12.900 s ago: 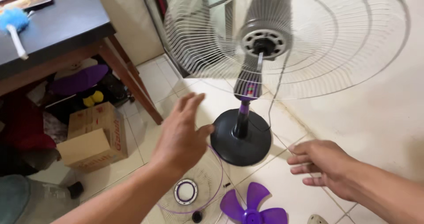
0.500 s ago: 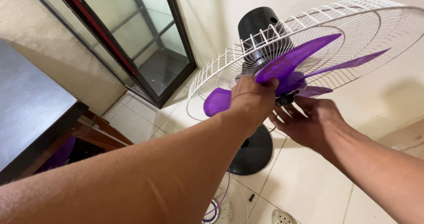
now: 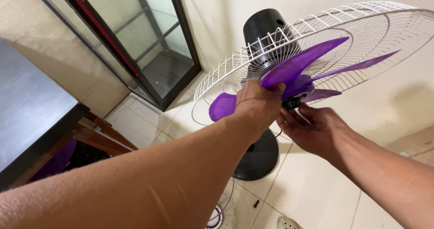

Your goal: The person disassembles a standing electric fan by removing the front grille, fan blades, and rear grille, then reassembles them in reverse order. The person handles the fan blades, grilles, and central hub nut by hand, placing removed parts on the floor and reattaching them to the fan head.

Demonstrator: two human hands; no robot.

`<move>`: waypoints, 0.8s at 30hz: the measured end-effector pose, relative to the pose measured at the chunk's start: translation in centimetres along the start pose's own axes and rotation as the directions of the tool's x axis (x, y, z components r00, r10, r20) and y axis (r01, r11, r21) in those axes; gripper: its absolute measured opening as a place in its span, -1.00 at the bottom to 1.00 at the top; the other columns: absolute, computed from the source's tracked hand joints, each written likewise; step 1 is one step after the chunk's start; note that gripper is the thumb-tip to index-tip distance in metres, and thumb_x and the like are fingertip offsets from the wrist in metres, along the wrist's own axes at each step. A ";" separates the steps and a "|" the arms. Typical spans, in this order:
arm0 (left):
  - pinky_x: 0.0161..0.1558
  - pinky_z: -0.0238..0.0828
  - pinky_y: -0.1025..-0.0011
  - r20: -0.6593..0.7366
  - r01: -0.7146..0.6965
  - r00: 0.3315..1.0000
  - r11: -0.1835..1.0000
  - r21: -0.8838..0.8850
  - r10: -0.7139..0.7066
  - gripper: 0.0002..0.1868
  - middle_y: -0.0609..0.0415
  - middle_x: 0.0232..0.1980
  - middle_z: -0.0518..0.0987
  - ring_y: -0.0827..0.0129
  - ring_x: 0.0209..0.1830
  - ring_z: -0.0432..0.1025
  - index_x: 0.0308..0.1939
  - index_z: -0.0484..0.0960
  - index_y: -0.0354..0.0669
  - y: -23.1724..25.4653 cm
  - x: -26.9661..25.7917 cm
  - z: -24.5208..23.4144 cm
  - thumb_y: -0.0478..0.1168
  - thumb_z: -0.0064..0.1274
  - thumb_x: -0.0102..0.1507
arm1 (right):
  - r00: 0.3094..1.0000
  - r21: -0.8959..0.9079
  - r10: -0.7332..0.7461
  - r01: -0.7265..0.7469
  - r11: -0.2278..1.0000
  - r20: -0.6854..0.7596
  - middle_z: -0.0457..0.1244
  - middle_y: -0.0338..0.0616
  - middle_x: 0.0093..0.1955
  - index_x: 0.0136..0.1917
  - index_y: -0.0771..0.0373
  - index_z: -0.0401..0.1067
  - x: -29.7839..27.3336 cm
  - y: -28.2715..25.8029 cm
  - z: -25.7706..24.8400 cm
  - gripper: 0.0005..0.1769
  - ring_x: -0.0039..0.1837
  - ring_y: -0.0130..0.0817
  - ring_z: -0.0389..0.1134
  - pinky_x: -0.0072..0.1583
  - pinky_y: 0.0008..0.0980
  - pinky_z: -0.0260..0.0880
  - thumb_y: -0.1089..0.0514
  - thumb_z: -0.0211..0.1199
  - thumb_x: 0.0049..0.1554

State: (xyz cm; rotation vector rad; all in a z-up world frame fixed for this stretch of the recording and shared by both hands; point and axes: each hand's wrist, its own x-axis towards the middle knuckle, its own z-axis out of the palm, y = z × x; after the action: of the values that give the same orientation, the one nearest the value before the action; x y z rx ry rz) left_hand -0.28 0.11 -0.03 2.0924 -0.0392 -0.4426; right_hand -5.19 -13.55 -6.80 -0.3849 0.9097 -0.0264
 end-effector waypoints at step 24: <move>-0.23 0.48 0.14 -0.113 -0.172 0.979 0.984 -0.042 0.167 -0.53 -0.12 -0.34 0.69 0.10 -0.32 0.61 -0.18 0.70 -0.26 -2.0 0.5 0.4 0.13 0.13 0.21 | 0.990 -0.072 -0.081 0.090 0.993 0.112 0.28 0.10 0.14 0.16 0.33 0.36 1.9 -0.8 -1.3 -0.74 0.13 -0.12 0.39 0.26 -0.14 0.45 0.12 -0.03 0.35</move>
State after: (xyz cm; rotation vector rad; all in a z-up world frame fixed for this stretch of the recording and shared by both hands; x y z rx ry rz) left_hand -0.24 0.73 -2.04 2.0394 -0.1395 -0.2229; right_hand -4.91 -15.01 -8.70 -0.4925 0.7873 -0.0489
